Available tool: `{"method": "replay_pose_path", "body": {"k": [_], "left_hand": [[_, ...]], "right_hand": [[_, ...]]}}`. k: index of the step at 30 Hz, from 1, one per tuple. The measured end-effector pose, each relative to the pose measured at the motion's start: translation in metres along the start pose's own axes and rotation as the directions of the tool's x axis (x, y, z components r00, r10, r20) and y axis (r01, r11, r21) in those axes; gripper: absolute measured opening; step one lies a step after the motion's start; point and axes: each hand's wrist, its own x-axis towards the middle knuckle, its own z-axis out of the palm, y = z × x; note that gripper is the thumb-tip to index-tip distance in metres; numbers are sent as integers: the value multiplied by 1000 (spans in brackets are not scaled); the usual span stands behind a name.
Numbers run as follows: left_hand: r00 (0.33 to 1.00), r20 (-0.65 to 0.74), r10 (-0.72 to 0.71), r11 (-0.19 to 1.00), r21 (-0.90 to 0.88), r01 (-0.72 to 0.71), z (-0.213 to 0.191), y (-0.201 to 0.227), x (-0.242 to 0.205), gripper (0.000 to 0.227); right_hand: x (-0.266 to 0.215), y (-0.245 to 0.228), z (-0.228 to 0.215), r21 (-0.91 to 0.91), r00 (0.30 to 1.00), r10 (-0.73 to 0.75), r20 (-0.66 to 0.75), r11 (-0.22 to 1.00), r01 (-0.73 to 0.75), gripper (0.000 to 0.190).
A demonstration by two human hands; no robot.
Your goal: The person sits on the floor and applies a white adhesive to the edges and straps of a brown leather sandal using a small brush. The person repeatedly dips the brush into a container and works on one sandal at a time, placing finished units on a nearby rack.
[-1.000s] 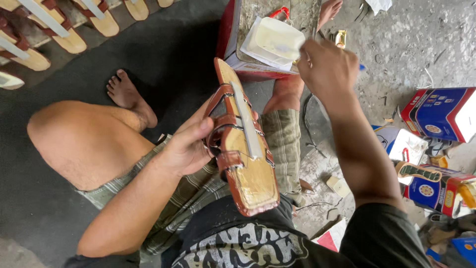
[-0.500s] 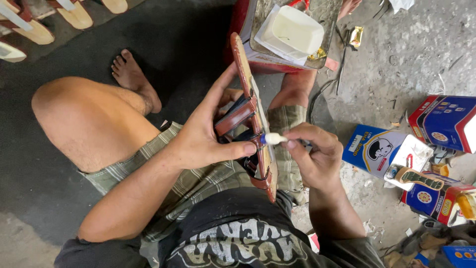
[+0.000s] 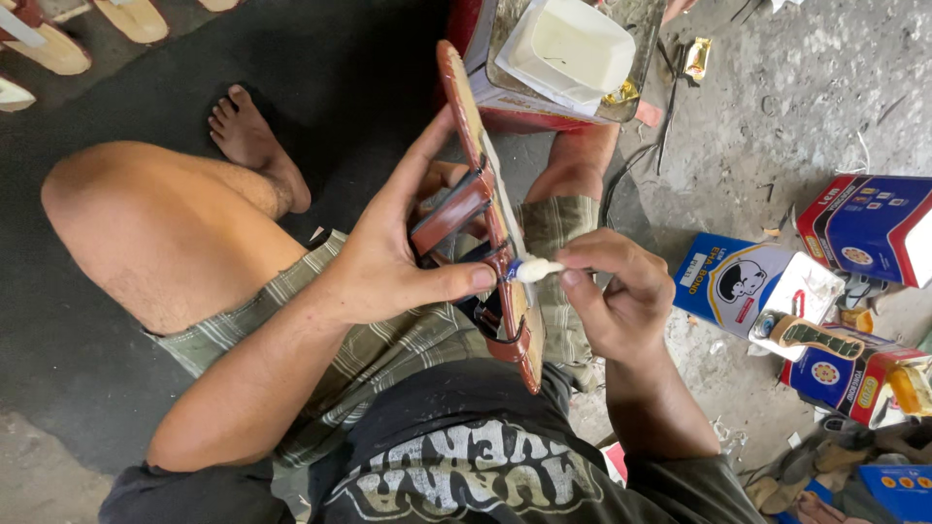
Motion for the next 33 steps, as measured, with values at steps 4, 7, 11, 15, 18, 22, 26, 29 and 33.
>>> {"method": "replay_pose_path", "body": {"k": [4, 7, 11, 15, 18, 22, 26, 29, 33], "left_hand": [[1000, -31, 0, 1000, -30, -1, -1, 2, -1, 120], [1000, 6, 23, 999, 37, -23, -1, 1, -2, 116], [999, 23, 25, 999, 41, -26, 0, 1, -3, 117], [999, 20, 34, 999, 5, -35, -2, 1, -2, 114], [1000, 7, 5, 998, -62, -4, -3, 0, -3, 115], [1000, 6, 13, 998, -54, -13, -4, -1, -3, 114], [999, 35, 36, 999, -40, -35, -5, -3, -3, 112], [998, 46, 38, 999, -21, -37, -5, -4, -3, 111], [999, 28, 20, 999, -47, -19, -6, -6, -3, 111]], "right_hand": [[4, -6, -5, 14, 995, -22, 95, 1000, 21, 11], [2, -8, -6, -64, 996, 14, 88, 998, -9, 10], [1, -7, -2, -117, 1000, -11, 24, 993, 14, 10], [-1, -7, 0, -54, 999, -3, 45, 999, 5, 11], [-5, -8, -1, 42, 996, 27, 82, 999, -31, 11], [-8, -8, -5, 27, 994, -21, 104, 999, 18, 10], [-7, -6, -8, 17, 995, -38, 94, 999, 37, 8], [-6, -5, -7, 18, 995, -36, 92, 999, 35, 9], [-2, -5, -7, 31, 991, -74, 116, 997, 71, 9]]}}
